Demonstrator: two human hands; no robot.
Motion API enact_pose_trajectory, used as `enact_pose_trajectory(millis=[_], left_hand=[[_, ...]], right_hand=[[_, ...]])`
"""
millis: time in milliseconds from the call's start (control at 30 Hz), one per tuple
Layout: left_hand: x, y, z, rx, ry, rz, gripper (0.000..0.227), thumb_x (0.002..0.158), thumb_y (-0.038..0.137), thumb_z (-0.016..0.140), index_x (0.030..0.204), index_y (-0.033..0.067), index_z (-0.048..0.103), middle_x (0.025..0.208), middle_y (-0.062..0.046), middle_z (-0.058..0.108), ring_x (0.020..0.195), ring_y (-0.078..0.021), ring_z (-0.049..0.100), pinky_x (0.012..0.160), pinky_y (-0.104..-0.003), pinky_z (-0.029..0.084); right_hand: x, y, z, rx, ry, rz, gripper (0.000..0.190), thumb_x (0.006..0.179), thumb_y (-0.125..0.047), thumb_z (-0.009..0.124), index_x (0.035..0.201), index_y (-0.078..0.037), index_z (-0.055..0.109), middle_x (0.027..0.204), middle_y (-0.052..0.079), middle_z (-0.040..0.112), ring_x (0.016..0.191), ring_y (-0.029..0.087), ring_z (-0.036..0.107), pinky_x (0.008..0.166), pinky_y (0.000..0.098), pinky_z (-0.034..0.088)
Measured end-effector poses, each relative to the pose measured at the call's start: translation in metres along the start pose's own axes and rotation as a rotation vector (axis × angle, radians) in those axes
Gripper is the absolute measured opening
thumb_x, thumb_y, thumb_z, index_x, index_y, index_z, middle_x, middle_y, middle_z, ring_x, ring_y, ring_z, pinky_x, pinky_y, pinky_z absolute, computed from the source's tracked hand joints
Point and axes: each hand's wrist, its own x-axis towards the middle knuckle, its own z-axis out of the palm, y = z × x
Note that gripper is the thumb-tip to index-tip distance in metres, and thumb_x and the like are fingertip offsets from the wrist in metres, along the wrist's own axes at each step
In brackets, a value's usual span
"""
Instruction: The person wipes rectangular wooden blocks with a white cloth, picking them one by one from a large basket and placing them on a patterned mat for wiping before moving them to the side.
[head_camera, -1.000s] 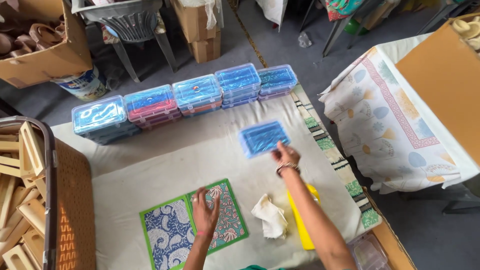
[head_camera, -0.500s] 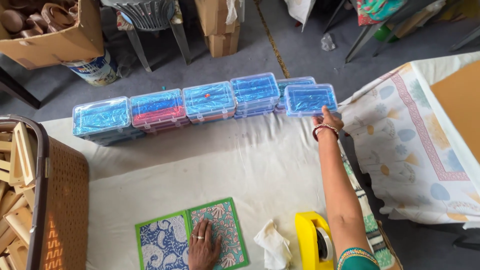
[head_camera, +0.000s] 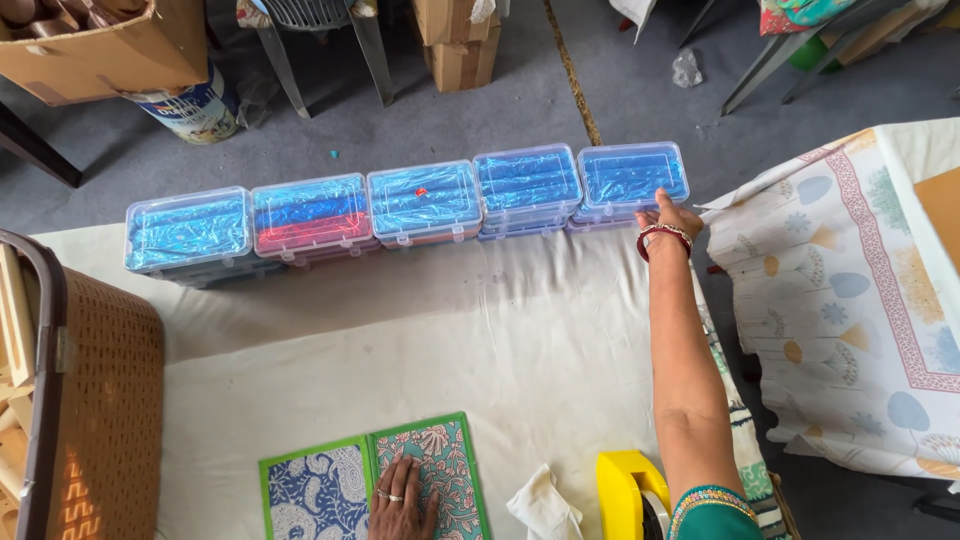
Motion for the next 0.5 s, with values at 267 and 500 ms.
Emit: enact_pose_trajectory(millis=[267, 500], left_hand=[[-0.003, 0.001, 0.001, -0.012, 0.069, 0.027, 0.070, 0.090, 0.047, 0.059, 0.141, 0.0013, 0.045, 0.150, -0.019, 0.040, 0.144, -0.0329, 0.027, 0.119, -0.054, 0.020], [-0.005, 0.001, 0.003, -0.004, 0.093, 0.025, 0.069, 0.090, 0.048, 0.056, 0.140, 0.0023, 0.044, 0.146, -0.018, 0.040, 0.145, -0.0317, 0.026, 0.119, -0.054, 0.019]], right_hand=[[-0.004, -0.005, 0.002, -0.147, -0.048, 0.003, 0.036, 0.090, -0.020, 0.079, 0.101, 0.009, 0.063, 0.085, 0.023, 0.073, 0.064, 0.027, 0.076, 0.048, 0.0297, 0.061], [-0.021, -0.012, 0.005, -0.229, -0.043, 0.013, 0.034, 0.091, -0.026, 0.078, 0.100, 0.005, 0.066, 0.082, 0.019, 0.073, 0.061, 0.022, 0.075, 0.044, 0.0267, 0.054]])
